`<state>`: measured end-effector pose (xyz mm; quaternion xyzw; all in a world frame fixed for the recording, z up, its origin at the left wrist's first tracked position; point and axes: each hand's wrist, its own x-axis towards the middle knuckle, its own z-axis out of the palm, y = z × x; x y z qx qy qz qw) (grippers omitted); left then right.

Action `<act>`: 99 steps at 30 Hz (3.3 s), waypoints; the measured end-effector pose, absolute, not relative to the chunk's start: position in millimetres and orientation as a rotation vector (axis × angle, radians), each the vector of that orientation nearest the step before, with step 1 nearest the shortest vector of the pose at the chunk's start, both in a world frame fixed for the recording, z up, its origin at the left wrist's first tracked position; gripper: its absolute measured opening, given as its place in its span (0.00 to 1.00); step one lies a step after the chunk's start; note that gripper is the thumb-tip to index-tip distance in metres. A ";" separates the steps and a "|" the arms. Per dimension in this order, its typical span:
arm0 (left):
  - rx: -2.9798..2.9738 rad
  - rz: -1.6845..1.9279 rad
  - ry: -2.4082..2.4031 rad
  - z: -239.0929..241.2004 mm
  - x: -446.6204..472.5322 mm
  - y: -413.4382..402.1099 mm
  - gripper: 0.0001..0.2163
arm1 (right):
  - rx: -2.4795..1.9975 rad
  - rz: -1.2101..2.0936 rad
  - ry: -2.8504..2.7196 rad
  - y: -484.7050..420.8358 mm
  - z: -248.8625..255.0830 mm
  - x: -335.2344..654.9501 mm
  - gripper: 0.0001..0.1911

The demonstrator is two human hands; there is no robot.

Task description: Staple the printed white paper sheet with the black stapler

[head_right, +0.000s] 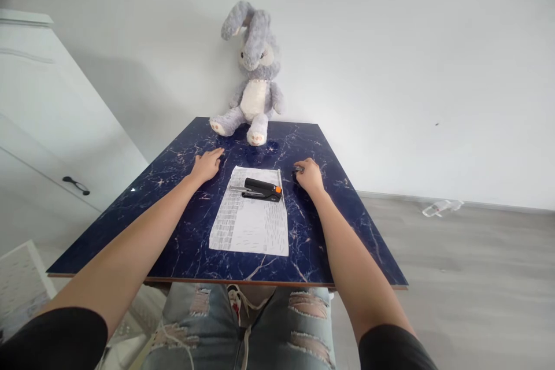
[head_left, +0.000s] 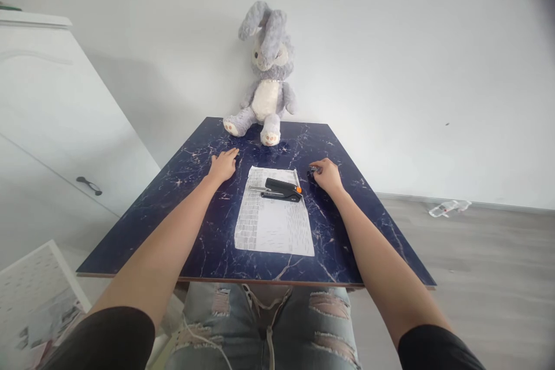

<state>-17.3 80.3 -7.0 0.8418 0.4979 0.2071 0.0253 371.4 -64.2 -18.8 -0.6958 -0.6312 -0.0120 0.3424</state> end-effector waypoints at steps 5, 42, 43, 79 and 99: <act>2.598 0.688 1.460 -7.7 -13.2 74.6 0.19 | -1.772 -0.017 -1.694 -62.9 -19.6 367.2 0.20; 1.832 1.084 0.815 18.4 2.4 -17.1 0.15 | -1.488 0.064 -2.053 -76.7 -2.0 338.5 0.17; 1.860 1.016 0.804 18.1 3.7 -19.2 0.14 | -1.478 0.079 -2.067 -77.0 -1.9 338.0 0.17; 2.206 0.663 0.697 7.9 17.6 -20.3 0.08 | -1.401 0.206 -2.116 -72.0 -10.8 341.0 0.20; 2.403 0.591 0.694 20.0 -1.4 -12.6 0.10 | -1.399 0.150 -2.032 -80.0 1.8 333.7 0.15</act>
